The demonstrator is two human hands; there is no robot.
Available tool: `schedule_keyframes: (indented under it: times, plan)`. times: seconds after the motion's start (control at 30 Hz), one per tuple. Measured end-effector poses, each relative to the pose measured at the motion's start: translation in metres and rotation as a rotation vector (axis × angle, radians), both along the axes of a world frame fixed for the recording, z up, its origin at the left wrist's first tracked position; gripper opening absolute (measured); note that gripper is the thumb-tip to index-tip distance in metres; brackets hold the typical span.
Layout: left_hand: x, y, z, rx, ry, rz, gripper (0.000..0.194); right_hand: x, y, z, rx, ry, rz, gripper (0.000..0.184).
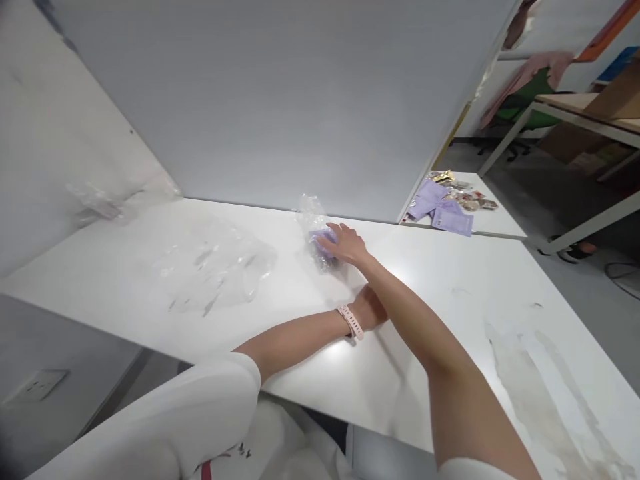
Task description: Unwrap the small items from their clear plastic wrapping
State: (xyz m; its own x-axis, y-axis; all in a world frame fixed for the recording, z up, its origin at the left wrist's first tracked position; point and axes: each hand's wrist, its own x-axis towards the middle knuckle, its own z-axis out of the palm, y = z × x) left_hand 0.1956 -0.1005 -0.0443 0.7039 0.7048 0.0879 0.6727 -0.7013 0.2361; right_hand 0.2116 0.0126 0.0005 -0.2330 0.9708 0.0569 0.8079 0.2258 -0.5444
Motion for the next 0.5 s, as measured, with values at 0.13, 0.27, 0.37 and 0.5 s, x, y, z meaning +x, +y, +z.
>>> schedule_keyframes:
  times: [0.13,0.27,0.37,0.5]
  plan:
    - [-0.057,-0.069,0.002,-0.108,-0.061,-0.086,0.038,-0.072,-0.017,-0.006,-0.031,-0.249,-0.047,0.069]
    - [-0.151,-0.100,0.019,-0.305,-0.092,-0.081,0.038,-0.073,-0.049,-0.019,-0.012,-0.233,-0.030,0.061]
    - [-0.225,-0.084,0.037,-0.534,-0.298,0.226,0.035,-0.055,-0.080,-0.022,-0.094,-0.164,-0.091,0.082]
    - [-0.272,-0.037,0.049,-0.855,-0.806,0.592,0.041,-0.051,-0.115,-0.024,-0.120,0.138,-0.266,0.090]
